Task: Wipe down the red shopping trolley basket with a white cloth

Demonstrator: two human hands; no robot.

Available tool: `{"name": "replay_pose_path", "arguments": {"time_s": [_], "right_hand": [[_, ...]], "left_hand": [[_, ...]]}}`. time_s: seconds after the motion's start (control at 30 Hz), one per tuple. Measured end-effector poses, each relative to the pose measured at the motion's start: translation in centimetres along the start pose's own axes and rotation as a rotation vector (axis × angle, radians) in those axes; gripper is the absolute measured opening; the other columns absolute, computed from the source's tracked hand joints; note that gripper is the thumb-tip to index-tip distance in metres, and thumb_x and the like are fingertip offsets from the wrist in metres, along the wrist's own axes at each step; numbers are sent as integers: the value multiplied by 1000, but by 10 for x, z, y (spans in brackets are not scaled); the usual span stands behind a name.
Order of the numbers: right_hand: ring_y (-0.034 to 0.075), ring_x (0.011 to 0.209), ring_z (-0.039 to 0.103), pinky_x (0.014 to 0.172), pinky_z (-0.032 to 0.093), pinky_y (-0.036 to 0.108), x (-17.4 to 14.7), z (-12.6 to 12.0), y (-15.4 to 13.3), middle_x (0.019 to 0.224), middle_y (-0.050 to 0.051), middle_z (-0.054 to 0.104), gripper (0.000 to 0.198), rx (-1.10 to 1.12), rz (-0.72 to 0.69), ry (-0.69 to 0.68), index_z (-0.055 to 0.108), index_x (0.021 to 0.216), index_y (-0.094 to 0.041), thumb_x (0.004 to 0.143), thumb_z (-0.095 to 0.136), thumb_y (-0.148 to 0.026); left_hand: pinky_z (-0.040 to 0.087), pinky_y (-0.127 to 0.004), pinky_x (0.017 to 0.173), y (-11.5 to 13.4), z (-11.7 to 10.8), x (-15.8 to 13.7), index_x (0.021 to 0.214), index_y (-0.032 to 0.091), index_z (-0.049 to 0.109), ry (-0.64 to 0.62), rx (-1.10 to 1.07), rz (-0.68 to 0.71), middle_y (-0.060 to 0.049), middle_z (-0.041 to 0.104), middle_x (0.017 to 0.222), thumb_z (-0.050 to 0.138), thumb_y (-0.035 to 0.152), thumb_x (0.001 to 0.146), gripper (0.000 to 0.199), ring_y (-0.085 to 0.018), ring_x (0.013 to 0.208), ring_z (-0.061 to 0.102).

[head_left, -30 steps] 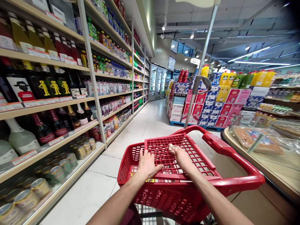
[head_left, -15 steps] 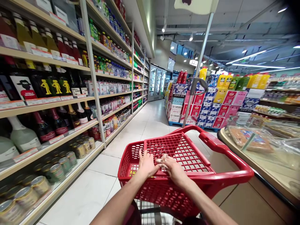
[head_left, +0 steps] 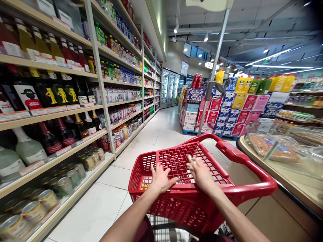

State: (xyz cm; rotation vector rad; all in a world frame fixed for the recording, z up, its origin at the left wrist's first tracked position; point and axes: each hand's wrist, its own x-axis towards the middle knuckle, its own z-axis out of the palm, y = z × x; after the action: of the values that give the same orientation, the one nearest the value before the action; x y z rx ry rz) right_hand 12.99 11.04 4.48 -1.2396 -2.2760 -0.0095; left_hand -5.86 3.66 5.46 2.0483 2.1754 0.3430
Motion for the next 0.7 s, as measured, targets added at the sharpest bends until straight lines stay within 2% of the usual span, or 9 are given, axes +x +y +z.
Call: {"name": "replay_pose_path", "arguments": {"time_s": [0.1, 0.2, 0.3, 0.47, 0.6, 0.7], "right_hand": [[28, 126, 26, 99, 27, 46, -2, 8, -4, 135, 12, 36, 38, -62, -22, -177, 55, 114, -19, 85, 34, -34], [28, 129, 20, 100, 24, 48, -1, 12, -8, 139, 10, 30, 44, -73, 49, -242, 46, 124, -22, 88, 25, -37], [29, 129, 19, 100, 22, 50, 4, 12, -15, 140, 10, 29, 45, -93, 125, -269, 40, 128, -21, 88, 26, -35], [25, 129, 19, 104, 19, 43, 10, 8, -20, 137, 4, 36, 36, 14, -199, -322, 58, 111, -21, 81, 39, -20], [23, 119, 37, 99, 29, 40, 15, 5, -13, 128, 8, 47, 37, 59, -100, -230, 60, 109, -21, 83, 33, -18], [21, 116, 41, 100, 28, 39, 14, 10, -14, 124, 9, 50, 42, 129, -149, -215, 53, 118, -21, 79, 38, -14]], "left_hand": [[-1, -59, 102, 3, 4, 2, 105, 21, 56, 42, -13, 7, -13, 28, 140, 24, 72, 72, 70, -31, 132, 6], [-1, -56, 103, 4, 9, 2, 103, 18, 56, 67, -16, 75, -12, 13, 145, 26, 70, 73, 67, -28, 133, 0], [-1, -54, 105, 3, 13, 2, 107, 16, 53, 62, -20, 119, -13, 17, 144, 24, 68, 75, 67, -25, 133, 3], [-1, -57, 104, 3, 12, -1, 111, 17, 49, 18, -42, 114, -15, 23, 142, 24, 66, 77, 65, -24, 132, 15], [-2, -58, 103, 2, 10, -2, 111, 16, 48, 9, -46, 130, -16, 24, 141, 26, 65, 77, 64, -25, 131, 18], [-2, -58, 103, -1, 12, -2, 112, 16, 48, 24, -42, 149, -17, 27, 140, 26, 64, 77, 63, -26, 130, 21]]}}
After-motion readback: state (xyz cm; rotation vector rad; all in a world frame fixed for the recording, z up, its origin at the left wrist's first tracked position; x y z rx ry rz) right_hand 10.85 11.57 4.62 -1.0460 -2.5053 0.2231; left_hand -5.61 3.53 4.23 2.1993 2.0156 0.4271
